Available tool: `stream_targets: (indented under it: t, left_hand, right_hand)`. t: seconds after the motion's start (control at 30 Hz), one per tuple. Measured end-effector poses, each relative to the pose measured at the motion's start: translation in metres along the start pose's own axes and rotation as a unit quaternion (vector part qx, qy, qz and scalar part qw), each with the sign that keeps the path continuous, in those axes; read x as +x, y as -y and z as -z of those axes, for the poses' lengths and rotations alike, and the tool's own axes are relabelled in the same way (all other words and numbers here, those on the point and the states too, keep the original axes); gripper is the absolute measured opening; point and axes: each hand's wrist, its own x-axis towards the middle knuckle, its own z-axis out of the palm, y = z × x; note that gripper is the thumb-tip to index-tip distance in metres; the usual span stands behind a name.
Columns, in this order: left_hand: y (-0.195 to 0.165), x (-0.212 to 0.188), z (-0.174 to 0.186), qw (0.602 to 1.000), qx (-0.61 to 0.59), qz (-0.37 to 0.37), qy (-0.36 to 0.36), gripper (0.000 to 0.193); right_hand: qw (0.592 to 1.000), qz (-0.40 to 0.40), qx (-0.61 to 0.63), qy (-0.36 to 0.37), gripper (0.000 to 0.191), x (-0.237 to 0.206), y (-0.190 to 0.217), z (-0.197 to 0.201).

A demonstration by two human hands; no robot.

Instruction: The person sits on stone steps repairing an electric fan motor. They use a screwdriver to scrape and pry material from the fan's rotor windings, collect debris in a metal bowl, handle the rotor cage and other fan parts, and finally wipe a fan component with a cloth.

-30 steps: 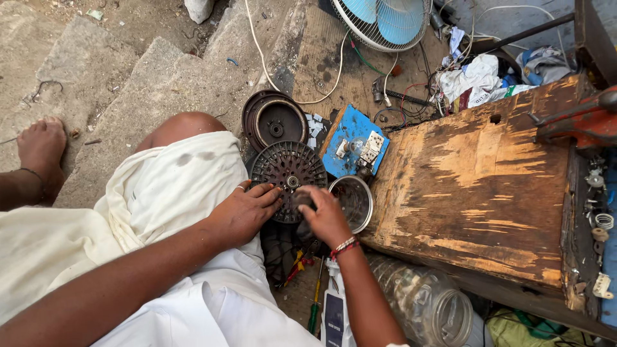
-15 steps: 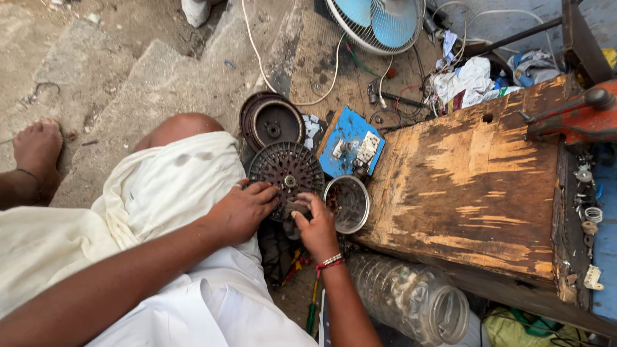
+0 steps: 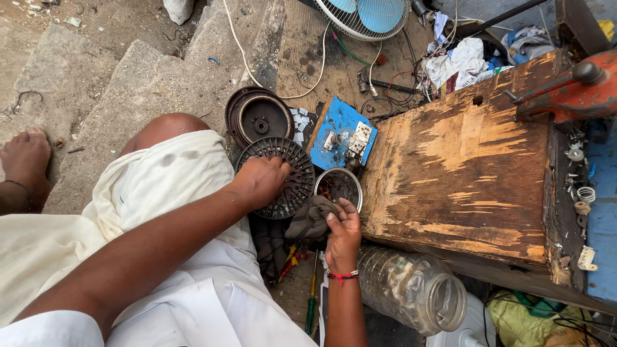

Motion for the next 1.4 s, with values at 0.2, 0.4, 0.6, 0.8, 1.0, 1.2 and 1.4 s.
stream_targets:
  t: [0.2,0.4,0.6,0.8,1.0,1.2,1.4]
  left_hand:
    - [0.033,-0.02,0.009,0.975,-0.19,0.061,-0.101,0.036]
    - [0.057,-0.033,0.019,0.622,-0.746,0.181,-0.153,0.026]
    - [0.045,-0.036,0.024,0.426,-0.876,0.191,-0.124,0.032]
    - [0.034,-0.033,0.029,0.42,-0.864,0.255,-0.109,0.034]
    - [0.031,-0.04,0.014,0.443,-0.863,0.208,-0.126,0.025]
    - [0.041,-0.046,0.008,0.401,-0.884,0.19,-0.147,0.02]
    - [0.038,-0.043,0.009,0.414,-0.875,0.207,-0.139,0.033]
  right_hand:
    - [0.999,0.024,0.044,0.001,0.045,0.003,0.033,-0.017]
    - [0.99,0.056,0.087,0.099,0.042,0.024,0.057,-0.065]
    - [0.988,0.076,0.078,0.107,0.042,0.05,0.048,-0.096]
    - [0.981,0.133,-0.014,0.143,0.036,0.025,0.032,-0.129]
    - [0.938,0.218,-0.233,0.135,0.024,0.006,0.011,-0.196]
    - [0.825,0.311,-0.404,0.242,0.028,-0.004,0.024,-0.207]
    - [0.81,0.282,-0.486,0.167,0.034,0.025,0.025,-0.152]
